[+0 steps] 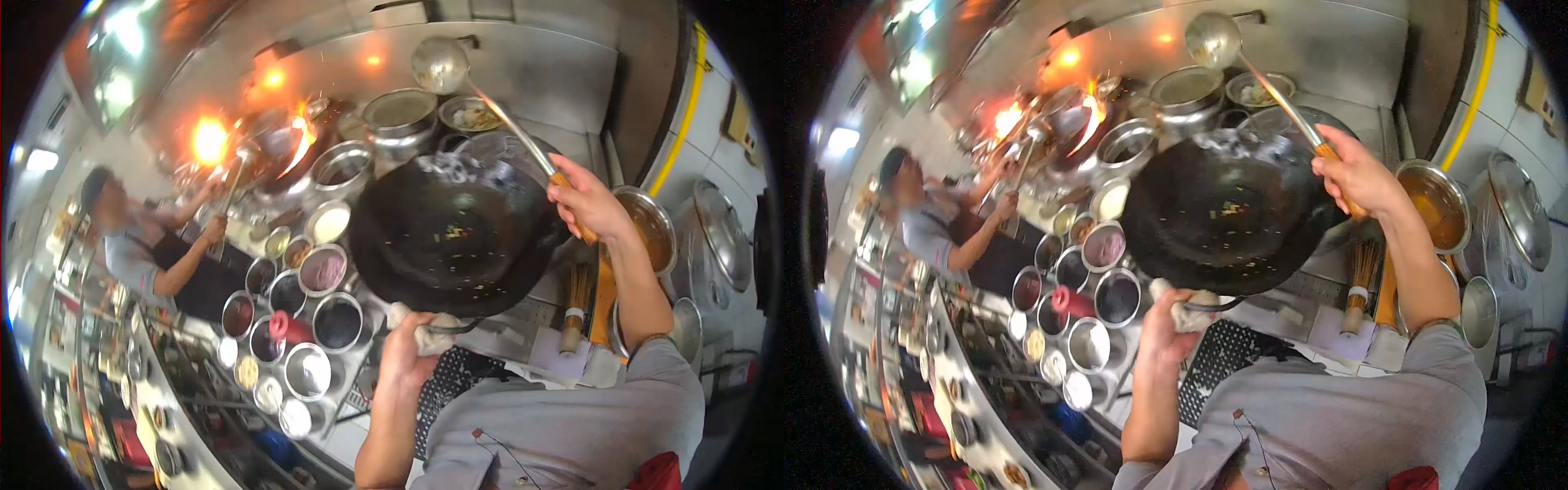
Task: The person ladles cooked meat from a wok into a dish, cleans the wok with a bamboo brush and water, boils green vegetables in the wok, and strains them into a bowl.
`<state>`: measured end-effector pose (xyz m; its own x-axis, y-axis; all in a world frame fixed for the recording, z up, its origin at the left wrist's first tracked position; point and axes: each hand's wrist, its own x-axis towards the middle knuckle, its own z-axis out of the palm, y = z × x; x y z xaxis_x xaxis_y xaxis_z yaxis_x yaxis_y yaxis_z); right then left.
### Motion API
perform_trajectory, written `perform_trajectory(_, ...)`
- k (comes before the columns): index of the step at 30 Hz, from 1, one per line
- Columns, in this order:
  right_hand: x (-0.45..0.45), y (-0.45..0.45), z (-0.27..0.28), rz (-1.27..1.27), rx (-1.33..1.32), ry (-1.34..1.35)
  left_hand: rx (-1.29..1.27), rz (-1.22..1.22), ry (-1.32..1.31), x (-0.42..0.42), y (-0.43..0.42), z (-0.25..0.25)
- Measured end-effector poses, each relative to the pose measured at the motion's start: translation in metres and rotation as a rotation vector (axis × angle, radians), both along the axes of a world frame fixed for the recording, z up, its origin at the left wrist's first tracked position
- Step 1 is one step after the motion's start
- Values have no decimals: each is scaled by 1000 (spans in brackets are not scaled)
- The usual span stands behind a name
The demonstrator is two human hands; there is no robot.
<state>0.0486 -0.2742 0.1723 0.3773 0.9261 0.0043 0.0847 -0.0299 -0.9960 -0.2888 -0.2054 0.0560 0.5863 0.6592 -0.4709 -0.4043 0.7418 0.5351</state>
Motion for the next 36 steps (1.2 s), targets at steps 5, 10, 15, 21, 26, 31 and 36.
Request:
perform_trajectory(5,77,115,-15,12,-130,-50,-88,-175,51,121,54,-8)
perform_trajectory(10,128,272,-61,-14,-161,-204,-151,-303,13,182,76,-38)
perform_trajectory(15,121,381,-96,-75,-255,-436,-154,-324,58,208,84,-95)
perform_trajectory(21,127,446,-122,131,-124,452,166,-183,363,138,91,-85)
perform_trajectory(26,112,382,-71,195,18,1229,423,-60,645,32,119,-130)
perform_trajectory(31,90,283,-36,214,106,1327,855,-195,1045,3,145,-246)
perform_trajectory(36,66,173,-22,68,32,1171,1295,123,1388,28,98,-139)
